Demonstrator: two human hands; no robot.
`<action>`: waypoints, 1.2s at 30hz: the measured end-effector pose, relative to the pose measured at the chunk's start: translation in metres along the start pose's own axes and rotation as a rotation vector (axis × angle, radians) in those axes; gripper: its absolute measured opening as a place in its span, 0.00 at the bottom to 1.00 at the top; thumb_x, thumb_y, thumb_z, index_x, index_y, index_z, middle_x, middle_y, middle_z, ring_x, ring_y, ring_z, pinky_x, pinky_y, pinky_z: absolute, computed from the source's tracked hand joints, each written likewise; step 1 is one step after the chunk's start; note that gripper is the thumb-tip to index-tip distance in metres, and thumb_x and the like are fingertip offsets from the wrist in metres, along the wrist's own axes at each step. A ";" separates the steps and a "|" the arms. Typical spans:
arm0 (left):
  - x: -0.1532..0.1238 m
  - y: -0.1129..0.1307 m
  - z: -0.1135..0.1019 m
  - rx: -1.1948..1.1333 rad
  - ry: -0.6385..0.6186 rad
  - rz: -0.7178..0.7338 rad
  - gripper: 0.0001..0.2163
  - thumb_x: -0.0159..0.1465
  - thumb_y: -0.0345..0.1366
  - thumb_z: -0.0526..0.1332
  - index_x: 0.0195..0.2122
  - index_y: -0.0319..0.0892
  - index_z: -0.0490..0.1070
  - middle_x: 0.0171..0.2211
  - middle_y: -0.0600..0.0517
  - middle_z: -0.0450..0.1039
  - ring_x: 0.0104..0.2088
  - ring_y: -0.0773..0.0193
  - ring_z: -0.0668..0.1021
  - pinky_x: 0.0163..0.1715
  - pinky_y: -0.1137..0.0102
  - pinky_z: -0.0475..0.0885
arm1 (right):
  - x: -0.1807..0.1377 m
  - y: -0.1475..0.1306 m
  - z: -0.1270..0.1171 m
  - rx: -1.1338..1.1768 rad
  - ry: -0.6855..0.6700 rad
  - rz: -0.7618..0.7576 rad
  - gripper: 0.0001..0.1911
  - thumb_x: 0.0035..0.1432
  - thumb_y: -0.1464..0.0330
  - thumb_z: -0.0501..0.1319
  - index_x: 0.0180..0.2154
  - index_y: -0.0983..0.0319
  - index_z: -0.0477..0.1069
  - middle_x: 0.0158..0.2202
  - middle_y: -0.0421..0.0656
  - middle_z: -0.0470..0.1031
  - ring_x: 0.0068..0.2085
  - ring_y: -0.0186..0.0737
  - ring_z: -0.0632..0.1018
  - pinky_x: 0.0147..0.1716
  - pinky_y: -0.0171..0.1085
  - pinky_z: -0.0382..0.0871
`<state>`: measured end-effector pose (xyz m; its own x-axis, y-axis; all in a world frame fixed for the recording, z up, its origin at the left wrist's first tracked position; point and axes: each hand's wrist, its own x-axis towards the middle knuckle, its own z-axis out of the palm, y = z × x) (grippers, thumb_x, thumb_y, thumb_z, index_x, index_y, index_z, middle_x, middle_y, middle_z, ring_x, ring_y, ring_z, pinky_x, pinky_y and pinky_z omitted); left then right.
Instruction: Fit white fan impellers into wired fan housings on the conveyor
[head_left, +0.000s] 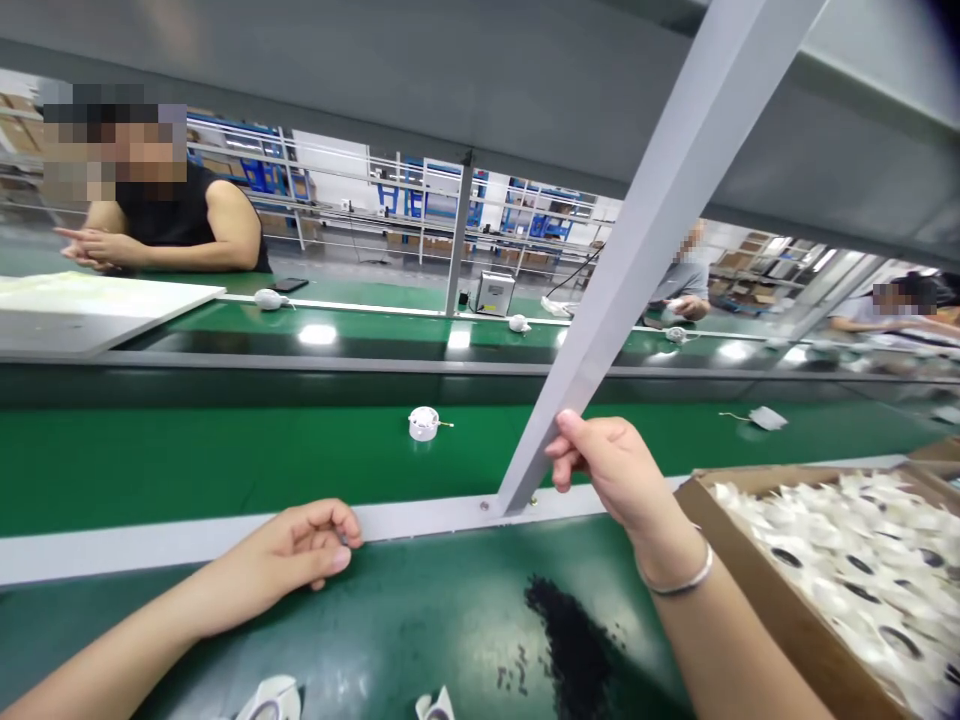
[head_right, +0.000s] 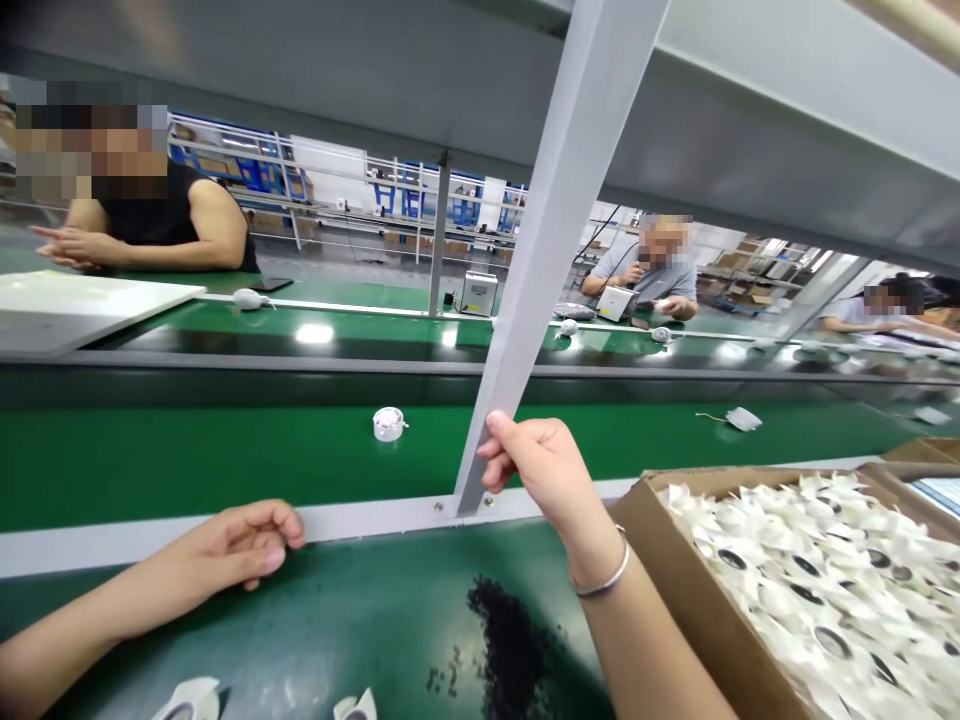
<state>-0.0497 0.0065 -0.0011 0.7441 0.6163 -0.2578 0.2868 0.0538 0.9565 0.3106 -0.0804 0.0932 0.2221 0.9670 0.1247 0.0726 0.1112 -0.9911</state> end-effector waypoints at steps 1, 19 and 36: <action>0.000 0.000 0.000 0.000 0.002 -0.002 0.18 0.63 0.51 0.64 0.42 0.42 0.68 0.28 0.58 0.61 0.28 0.71 0.63 0.30 0.74 0.64 | -0.001 -0.001 0.000 -0.008 0.010 -0.003 0.25 0.55 0.48 0.66 0.23 0.64 0.79 0.16 0.44 0.75 0.17 0.33 0.74 0.19 0.31 0.72; -0.002 0.004 0.002 -0.009 0.011 0.007 0.16 0.62 0.50 0.65 0.41 0.42 0.69 0.27 0.58 0.62 0.27 0.72 0.64 0.30 0.75 0.63 | -0.001 0.001 -0.001 -0.028 0.027 -0.024 0.24 0.57 0.50 0.66 0.23 0.64 0.79 0.16 0.43 0.74 0.17 0.33 0.74 0.19 0.31 0.71; -0.003 0.002 -0.001 0.108 0.022 -0.014 0.16 0.63 0.51 0.62 0.41 0.43 0.69 0.28 0.56 0.63 0.28 0.69 0.66 0.30 0.74 0.66 | -0.002 -0.005 0.003 -0.044 0.034 -0.035 0.26 0.56 0.48 0.65 0.22 0.64 0.78 0.14 0.43 0.73 0.16 0.34 0.73 0.17 0.32 0.69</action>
<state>-0.0520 0.0052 0.0013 0.7268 0.6329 -0.2668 0.3613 -0.0218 0.9322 0.3071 -0.0818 0.0978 0.2518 0.9542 0.1618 0.1232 0.1343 -0.9833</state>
